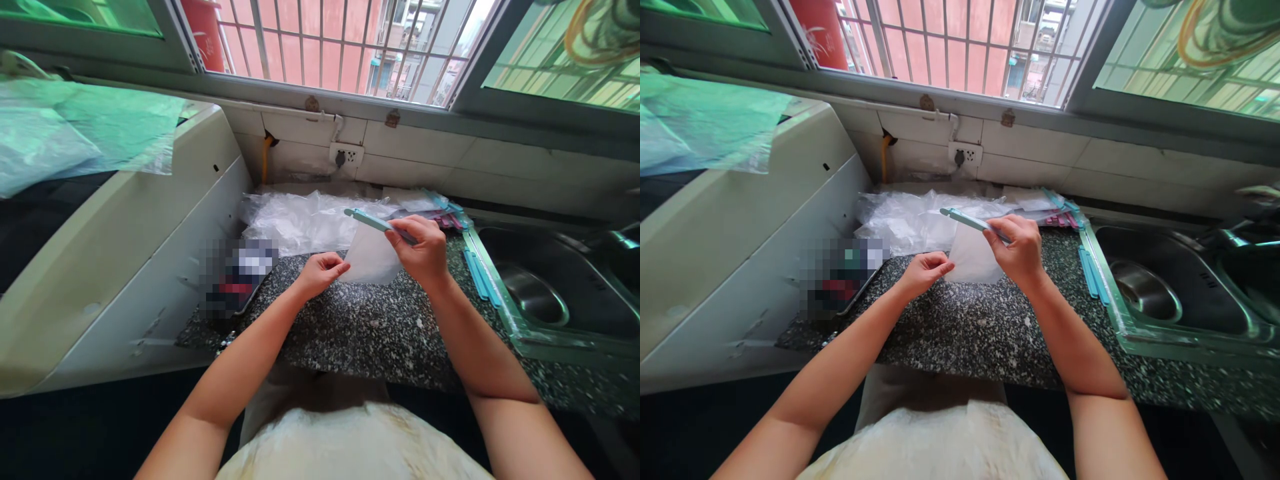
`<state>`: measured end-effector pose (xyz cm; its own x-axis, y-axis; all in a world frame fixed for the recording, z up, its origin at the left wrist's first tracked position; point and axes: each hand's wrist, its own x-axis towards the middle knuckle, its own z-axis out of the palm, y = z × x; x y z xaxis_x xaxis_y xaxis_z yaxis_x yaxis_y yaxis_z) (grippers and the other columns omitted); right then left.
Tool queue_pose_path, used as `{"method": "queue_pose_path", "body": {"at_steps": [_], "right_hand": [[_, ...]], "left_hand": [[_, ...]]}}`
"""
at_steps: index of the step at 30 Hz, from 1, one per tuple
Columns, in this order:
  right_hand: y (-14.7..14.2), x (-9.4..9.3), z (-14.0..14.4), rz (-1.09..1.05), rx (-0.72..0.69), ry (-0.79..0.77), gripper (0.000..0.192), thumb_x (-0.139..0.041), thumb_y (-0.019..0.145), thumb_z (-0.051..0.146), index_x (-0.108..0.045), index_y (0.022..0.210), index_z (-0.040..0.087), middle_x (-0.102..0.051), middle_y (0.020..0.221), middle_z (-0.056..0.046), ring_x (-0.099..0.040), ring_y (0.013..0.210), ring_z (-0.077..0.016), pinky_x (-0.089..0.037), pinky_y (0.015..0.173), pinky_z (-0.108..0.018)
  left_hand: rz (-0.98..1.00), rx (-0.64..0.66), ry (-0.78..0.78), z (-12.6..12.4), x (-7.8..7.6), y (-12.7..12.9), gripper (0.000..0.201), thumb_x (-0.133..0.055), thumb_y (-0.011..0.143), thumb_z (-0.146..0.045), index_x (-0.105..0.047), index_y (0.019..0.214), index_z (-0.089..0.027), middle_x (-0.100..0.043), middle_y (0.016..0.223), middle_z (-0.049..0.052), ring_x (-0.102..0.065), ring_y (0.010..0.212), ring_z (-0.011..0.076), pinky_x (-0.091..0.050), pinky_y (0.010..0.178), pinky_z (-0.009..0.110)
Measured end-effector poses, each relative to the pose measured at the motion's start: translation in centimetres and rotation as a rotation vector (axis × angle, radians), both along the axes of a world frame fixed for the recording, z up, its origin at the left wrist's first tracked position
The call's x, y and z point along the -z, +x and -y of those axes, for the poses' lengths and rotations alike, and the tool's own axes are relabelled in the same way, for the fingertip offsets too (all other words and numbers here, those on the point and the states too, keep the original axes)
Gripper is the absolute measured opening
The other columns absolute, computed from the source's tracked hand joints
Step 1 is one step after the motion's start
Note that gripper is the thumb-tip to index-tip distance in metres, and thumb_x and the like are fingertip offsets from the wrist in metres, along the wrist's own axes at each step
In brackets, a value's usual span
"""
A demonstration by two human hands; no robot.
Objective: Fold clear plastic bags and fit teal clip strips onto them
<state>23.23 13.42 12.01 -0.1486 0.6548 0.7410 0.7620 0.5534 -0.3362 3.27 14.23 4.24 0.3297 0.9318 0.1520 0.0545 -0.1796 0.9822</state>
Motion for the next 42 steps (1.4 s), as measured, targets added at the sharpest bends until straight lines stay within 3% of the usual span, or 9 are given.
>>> {"method": "queue_pose_path", "body": {"at_steps": [18, 29, 32, 37, 42], "right_hand": [[0.4, -0.5, 0.1, -0.034, 0.061, -0.07, 0.014, -0.058, 0.082, 0.035, -0.067, 0.081, 0.025, -0.068, 0.08, -0.001, -0.062, 0.077, -0.0184, -0.043, 0.077, -0.036], [0.3, -0.4, 0.2, -0.01, 0.036, -0.035, 0.014, -0.057, 0.082, 0.033, -0.067, 0.081, 0.024, -0.069, 0.078, -0.001, -0.062, 0.075, -0.0179, -0.042, 0.074, -0.035], [-0.2, -0.1, 0.4, 0.02, 0.015, -0.054, 0.014, -0.056, 0.083, 0.034, -0.067, 0.081, 0.025, -0.069, 0.078, 0.0, -0.061, 0.075, -0.0176, -0.041, 0.075, -0.035], [-1.2, 0.6, 0.8, 0.089, -0.047, -0.062, 0.013, -0.056, 0.083, 0.032, -0.067, 0.082, 0.025, -0.068, 0.076, 0.0, -0.061, 0.074, -0.0173, -0.041, 0.073, -0.035], [-1.9, 1.1, 1.2, 0.112, -0.065, -0.095, 0.013, -0.055, 0.083, 0.033, -0.067, 0.081, 0.027, -0.067, 0.074, 0.001, -0.06, 0.073, -0.0167, -0.04, 0.073, -0.035]], "left_hand": [[-0.081, 0.028, 0.066, 0.0, 0.4, 0.1, 0.041, -0.065, 0.067, -0.053, -0.056, 0.053, -0.015, -0.047, 0.053, -0.002, -0.039, 0.052, 0.0081, -0.035, 0.051, 0.022], [-0.199, 0.067, 0.156, 0.0, 0.6, -0.1, 0.04, -0.06, 0.074, -0.048, -0.055, 0.052, -0.015, -0.046, 0.056, -0.002, -0.039, 0.053, 0.0088, -0.033, 0.053, 0.023], [-0.241, 0.026, 0.209, 0.0, 0.4, -0.2, 0.034, -0.064, 0.072, -0.045, -0.058, 0.057, -0.015, -0.047, 0.06, -0.002, -0.04, 0.055, 0.0095, -0.034, 0.055, 0.023], [-0.122, -0.036, 0.219, -0.2, 0.0, -0.5, 0.033, -0.064, 0.071, -0.048, -0.062, 0.066, -0.016, -0.049, 0.065, -0.001, -0.042, 0.06, 0.0104, -0.037, 0.058, 0.024], [-0.028, -0.034, 0.171, -0.4, 0.1, -0.7, 0.04, -0.063, 0.071, -0.054, -0.063, 0.062, -0.016, -0.054, 0.066, 0.001, -0.048, 0.064, 0.0119, -0.041, 0.061, 0.025]]}}
